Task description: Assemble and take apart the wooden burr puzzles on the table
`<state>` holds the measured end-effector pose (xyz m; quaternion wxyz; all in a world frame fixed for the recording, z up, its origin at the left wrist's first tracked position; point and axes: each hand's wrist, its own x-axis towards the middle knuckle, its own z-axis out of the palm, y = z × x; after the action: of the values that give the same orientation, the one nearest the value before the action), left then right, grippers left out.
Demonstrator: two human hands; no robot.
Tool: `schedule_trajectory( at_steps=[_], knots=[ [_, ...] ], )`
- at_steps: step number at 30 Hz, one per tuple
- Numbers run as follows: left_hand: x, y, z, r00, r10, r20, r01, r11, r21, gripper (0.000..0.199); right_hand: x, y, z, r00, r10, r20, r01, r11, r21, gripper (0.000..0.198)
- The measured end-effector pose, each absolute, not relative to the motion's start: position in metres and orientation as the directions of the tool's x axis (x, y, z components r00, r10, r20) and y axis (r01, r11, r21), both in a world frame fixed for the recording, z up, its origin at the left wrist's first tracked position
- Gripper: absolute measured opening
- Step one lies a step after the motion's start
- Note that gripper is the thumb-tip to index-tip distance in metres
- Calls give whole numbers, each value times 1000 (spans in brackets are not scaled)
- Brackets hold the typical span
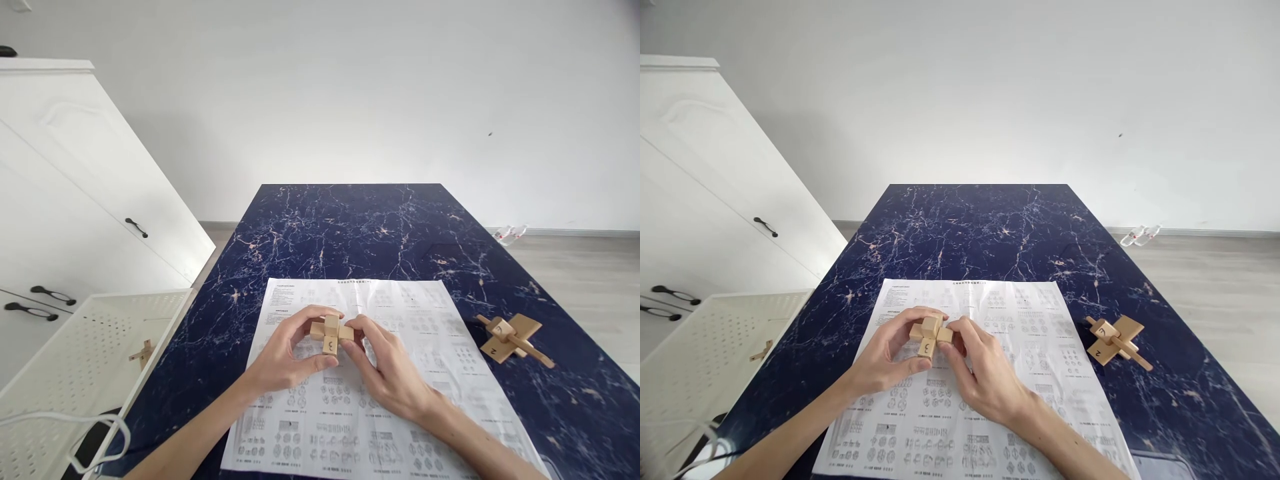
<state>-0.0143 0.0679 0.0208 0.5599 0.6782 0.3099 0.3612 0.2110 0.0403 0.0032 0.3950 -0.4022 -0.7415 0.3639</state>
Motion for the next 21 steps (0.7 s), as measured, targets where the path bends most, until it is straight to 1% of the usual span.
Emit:
schedule_trajectory(
  at_steps=[4,7,11,16,21],
  knots=[
    [-14,69,22,562,811,163,37,-221,974,53,214,41,2,-384,871,306,351,444,-825,10],
    [-15,69,21,572,805,158,51,-227,973,55,215,41,1,-411,851,327,396,490,-777,9],
    [-16,68,19,579,802,150,43,-214,976,57,216,42,1,-425,826,369,439,545,-714,17],
    [-16,68,19,583,798,151,14,-195,981,60,217,43,0,-430,831,352,434,533,-727,30],
    [-17,67,20,595,794,125,2,-157,988,60,216,43,-1,-434,824,363,410,540,-735,32]
  ],
)
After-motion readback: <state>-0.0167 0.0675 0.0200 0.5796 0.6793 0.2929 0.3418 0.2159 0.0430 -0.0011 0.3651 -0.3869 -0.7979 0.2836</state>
